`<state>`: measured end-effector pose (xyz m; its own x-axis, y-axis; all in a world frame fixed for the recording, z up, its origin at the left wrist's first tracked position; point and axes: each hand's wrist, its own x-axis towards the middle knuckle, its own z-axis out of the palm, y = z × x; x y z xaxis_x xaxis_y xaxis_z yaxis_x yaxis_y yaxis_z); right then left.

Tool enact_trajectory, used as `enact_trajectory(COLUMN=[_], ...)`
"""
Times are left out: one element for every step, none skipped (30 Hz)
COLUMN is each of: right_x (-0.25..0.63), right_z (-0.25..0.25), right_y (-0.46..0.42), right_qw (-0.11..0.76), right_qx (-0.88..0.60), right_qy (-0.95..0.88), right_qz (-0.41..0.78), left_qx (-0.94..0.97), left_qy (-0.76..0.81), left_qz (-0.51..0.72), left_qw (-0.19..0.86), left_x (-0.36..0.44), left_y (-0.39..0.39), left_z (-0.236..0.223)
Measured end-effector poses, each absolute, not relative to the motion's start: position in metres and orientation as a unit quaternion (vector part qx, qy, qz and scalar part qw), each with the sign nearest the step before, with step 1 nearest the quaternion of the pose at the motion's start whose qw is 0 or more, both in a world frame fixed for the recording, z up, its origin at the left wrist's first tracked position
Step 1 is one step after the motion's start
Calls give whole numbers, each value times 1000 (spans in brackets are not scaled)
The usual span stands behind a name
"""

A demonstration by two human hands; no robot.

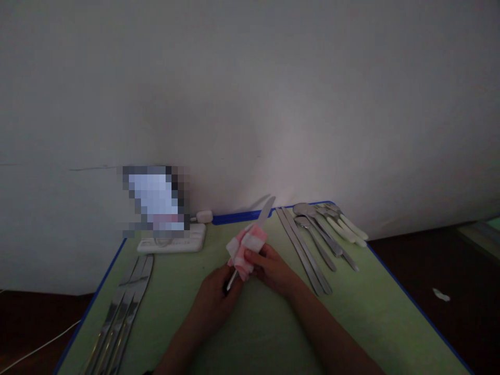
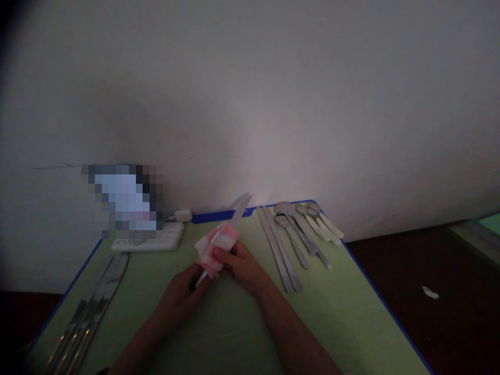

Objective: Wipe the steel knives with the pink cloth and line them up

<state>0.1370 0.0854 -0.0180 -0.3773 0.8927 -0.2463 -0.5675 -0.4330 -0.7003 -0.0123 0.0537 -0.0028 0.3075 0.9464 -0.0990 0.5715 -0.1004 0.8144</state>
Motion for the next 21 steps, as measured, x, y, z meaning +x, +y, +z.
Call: enact_trajectory(right_x=[137,137,137,137,137,136,136,136,136,136,136,136,135,135,135,135,135,135,135,135,135], right_z=[-19,-19,-19,-19,-18,-18,-18,-18,-19,-20,-21,-22,-23,-24,-25,-25,-25,-25,-25,-25,-24], right_y=[86,86,86,87,87,87,87,87,87,88,88,89,89,90,91,92,92,92,93,93,93], right_qw=[465,467,471,474,476,478,480,483,486,489,493,498,503,508,512,516,519,521,523,524,524], right_qx=[-313,-316,-319,-322,-324,-326,-327,-329,-330,-331,-332,-332,-332,-332,-331,-331,-332,-332,-333,-335,-337], right_qy=[-257,-249,-238,-227,-218,-211,-207,-203,-200,-196,-191,-186,-180,-173,-167,-163,-161,-160,-160,-161,-161], right_qz=[787,787,787,788,788,788,787,786,784,783,781,779,778,776,775,773,771,770,768,767,765], left_qx=[702,700,695,691,688,687,687,688,690,691,691,691,691,690,687,682,679,677,676,679,684], left_qy=[537,536,538,541,543,546,549,551,553,555,559,560,560,561,563,565,565,564,562,558,553], left_qz=[236,238,240,242,242,242,244,249,253,256,256,251,246,242,241,246,252,257,260,259,255], left_qw=[403,408,412,414,415,414,409,400,392,385,381,382,385,388,391,393,395,397,399,400,401], left_x=[-12,-12,-13,-13,-14,-14,-15,-16,-17,-17,-17,-17,-16,-16,-15,-15,-15,-15,-15,-16,-17], left_y=[54,53,53,53,52,51,50,49,49,48,48,48,48,49,49,49,49,49,49,49,49], left_z=[-3,-2,-2,-3,-3,-4,-6,-7,-9,-10,-10,-11,-10,-10,-9,-9,-8,-8,-8,-8,-8])
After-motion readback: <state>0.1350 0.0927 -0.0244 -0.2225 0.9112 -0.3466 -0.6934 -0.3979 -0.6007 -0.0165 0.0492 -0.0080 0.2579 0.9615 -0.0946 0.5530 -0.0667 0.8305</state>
